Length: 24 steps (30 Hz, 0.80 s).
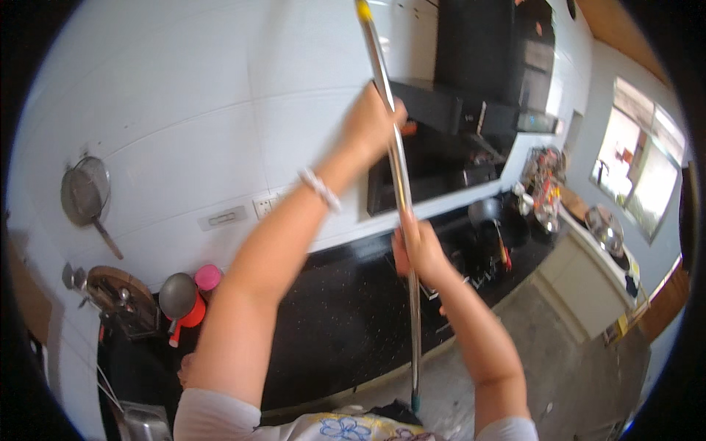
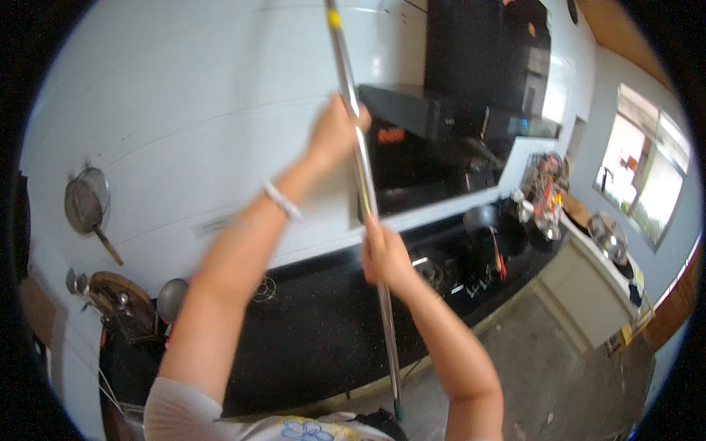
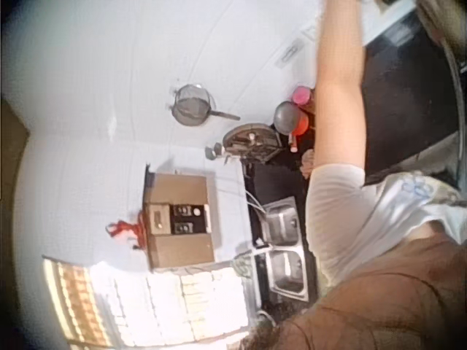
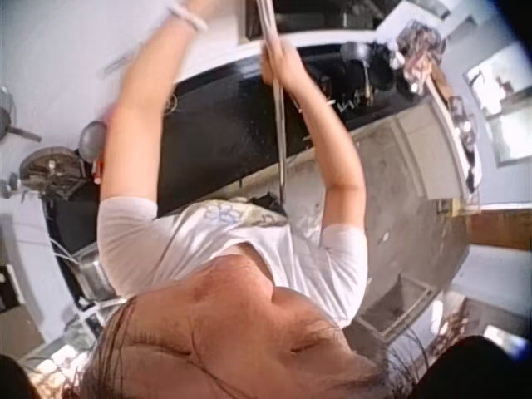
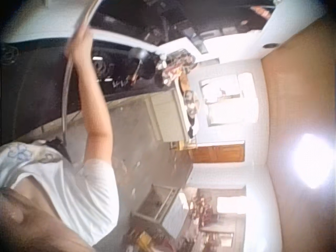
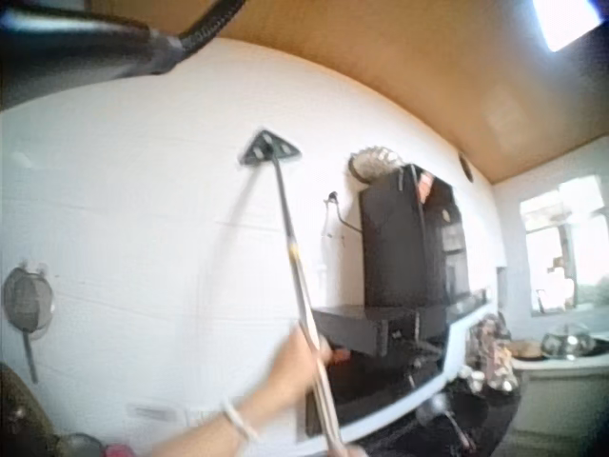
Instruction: The person uses a long-handled triangular mop to wipe the white tiled walls in a kitchen. After cleaning the wall, the person detaches the mop head, washes it thoroughly under a running tap in the sink, and wrings it out.
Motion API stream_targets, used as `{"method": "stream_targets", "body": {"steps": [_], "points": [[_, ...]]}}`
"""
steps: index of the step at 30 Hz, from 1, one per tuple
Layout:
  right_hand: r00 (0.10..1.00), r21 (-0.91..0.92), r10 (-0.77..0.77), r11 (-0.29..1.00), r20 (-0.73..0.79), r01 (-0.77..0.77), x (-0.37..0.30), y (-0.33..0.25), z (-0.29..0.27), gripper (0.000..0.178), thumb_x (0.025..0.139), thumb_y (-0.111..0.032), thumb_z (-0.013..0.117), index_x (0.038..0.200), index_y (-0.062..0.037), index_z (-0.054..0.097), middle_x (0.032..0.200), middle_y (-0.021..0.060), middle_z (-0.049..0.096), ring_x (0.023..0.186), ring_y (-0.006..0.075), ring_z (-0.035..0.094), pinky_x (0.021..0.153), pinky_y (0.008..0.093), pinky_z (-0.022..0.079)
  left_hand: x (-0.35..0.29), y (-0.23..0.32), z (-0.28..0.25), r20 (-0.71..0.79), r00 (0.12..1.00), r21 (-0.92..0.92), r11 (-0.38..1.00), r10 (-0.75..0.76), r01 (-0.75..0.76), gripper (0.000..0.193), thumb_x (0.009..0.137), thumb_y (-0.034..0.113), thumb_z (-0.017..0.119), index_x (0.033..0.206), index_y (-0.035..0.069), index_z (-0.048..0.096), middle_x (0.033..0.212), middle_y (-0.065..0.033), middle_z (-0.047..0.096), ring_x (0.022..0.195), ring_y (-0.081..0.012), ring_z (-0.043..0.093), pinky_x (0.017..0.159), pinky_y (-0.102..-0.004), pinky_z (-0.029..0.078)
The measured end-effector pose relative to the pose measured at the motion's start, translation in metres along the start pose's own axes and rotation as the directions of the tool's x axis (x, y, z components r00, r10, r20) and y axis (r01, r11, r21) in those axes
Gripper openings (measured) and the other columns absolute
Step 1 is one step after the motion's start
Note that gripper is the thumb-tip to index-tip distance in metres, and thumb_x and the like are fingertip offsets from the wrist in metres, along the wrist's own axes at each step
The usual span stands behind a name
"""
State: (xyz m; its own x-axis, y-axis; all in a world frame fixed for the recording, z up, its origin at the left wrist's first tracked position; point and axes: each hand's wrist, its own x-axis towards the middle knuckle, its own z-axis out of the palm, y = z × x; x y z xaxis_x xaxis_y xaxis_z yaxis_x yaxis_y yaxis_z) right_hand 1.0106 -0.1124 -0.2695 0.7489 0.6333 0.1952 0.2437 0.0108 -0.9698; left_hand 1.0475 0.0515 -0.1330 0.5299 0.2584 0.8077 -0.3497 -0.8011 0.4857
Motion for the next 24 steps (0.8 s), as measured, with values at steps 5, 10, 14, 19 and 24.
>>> {"method": "stream_targets", "body": {"steps": [5,10,14,19,24], "points": [[0.997,0.122,-0.076,0.990,0.028,0.072,0.074,-0.117,0.035,0.052,0.092,-0.056,0.036,0.068,-0.0087,0.036,0.050,0.0007,0.032,0.040,0.0118,0.031,0.040,0.0284,0.032,0.119,0.026,-0.088,0.010,0.999,0.119,0.992,0.043,-0.044,0.034,0.087,0.026,0.050,0.087,-0.007,0.056,0.067,-0.0157,0.061,0.056,-0.0248,0.062,0.054,-0.0359,0.053],[0.991,0.189,-0.124,0.976,0.056,0.111,0.102,-0.195,0.058,0.051,0.090,-0.057,0.039,0.070,-0.0098,0.034,0.052,-0.0004,0.028,0.044,0.0117,0.026,0.043,0.0278,0.031,0.191,0.045,-0.141,-0.118,0.990,0.228,0.972,0.075,-0.046,0.038,0.084,0.029,0.057,0.091,-0.008,0.058,0.070,-0.0185,0.063,0.058,-0.0272,0.064,0.055,-0.0373,0.053],[0.994,0.108,-0.107,0.989,0.026,0.104,0.102,-0.161,0.023,0.053,0.089,-0.059,0.039,0.070,-0.0096,0.036,0.050,-0.0014,0.027,0.042,0.0113,0.026,0.041,0.0272,0.028,0.172,0.030,-0.094,-0.154,0.983,0.253,0.966,0.099,-0.058,0.050,0.083,0.038,0.053,0.088,-0.012,0.057,0.068,-0.0234,0.063,0.059,-0.0300,0.065,0.058,-0.0385,0.052],[0.995,0.066,-0.089,0.994,0.051,0.085,0.074,-0.085,-0.012,0.054,0.090,-0.058,0.039,0.069,-0.0091,0.038,0.048,-0.0011,0.031,0.038,0.0100,0.027,0.037,0.0261,0.026,0.098,0.034,-0.047,-0.104,0.992,0.229,0.968,-0.077,0.099,0.049,0.083,0.031,0.044,0.104,-0.014,0.040,0.081,-0.0290,0.062,0.075,-0.0383,0.065,0.074,-0.0435,0.050],[0.995,-0.116,-0.092,0.989,-0.041,0.087,0.019,0.003,-0.013,0.064,0.090,-0.058,0.037,0.068,-0.0001,0.049,0.053,0.0070,0.047,0.040,0.0178,0.047,0.039,0.0312,0.041,0.002,0.005,-0.005,-0.092,0.992,0.254,0.962,-0.085,0.106,0.042,0.088,0.030,0.044,0.101,-0.010,0.039,0.080,-0.0290,0.061,0.077,-0.0444,0.061,0.072,-0.0489,0.048]]}}
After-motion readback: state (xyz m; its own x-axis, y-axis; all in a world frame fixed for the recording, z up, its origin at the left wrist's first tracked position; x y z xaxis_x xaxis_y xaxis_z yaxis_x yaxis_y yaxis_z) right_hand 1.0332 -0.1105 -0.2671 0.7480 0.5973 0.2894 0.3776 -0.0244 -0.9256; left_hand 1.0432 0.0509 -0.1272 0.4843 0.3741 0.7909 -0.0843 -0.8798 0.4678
